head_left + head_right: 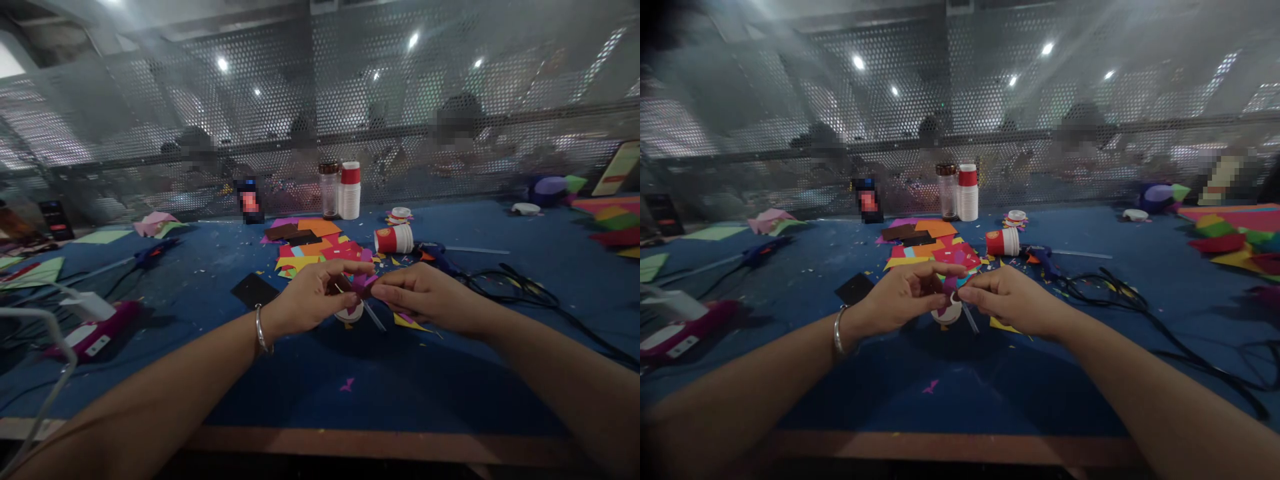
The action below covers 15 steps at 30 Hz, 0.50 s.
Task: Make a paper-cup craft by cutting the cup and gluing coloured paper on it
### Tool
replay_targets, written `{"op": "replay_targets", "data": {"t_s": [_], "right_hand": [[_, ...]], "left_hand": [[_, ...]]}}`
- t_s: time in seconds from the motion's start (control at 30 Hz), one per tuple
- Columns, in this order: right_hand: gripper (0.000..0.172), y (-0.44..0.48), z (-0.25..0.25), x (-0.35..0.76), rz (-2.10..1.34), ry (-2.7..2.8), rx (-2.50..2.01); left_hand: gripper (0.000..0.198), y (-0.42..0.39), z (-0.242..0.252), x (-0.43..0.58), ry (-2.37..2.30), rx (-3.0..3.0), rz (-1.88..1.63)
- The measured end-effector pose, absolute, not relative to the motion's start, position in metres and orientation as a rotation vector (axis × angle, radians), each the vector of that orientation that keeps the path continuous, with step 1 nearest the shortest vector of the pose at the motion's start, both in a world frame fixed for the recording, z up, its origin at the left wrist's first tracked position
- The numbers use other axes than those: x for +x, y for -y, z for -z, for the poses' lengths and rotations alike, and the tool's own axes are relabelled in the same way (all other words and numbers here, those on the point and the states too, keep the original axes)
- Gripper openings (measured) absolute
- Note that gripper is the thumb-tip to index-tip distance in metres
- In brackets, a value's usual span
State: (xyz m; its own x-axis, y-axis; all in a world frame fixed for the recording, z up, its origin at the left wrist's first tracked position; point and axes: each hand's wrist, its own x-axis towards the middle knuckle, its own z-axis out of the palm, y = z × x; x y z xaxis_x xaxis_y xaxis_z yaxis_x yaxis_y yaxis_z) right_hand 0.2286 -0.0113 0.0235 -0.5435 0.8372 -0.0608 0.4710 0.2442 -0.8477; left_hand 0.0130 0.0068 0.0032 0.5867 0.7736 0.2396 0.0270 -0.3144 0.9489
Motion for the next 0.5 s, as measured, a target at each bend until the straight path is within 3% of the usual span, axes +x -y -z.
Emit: {"op": "replay_targets", "data": {"t_s": [0.3,0.5], "right_hand": [[0.046,0.007,-0.025,0.232,-1.033,2.234,-1.227],[0.041,-0.005,-0.029,0.247,-0.475,2.415,-1.466]], "left_hand": [[0.047,-0.008,-0.003,0.013,-0.748,1.827,-0.884],[0.061,0.001,-0.006,0.012,-0.967,1.751,-0.927]]}}
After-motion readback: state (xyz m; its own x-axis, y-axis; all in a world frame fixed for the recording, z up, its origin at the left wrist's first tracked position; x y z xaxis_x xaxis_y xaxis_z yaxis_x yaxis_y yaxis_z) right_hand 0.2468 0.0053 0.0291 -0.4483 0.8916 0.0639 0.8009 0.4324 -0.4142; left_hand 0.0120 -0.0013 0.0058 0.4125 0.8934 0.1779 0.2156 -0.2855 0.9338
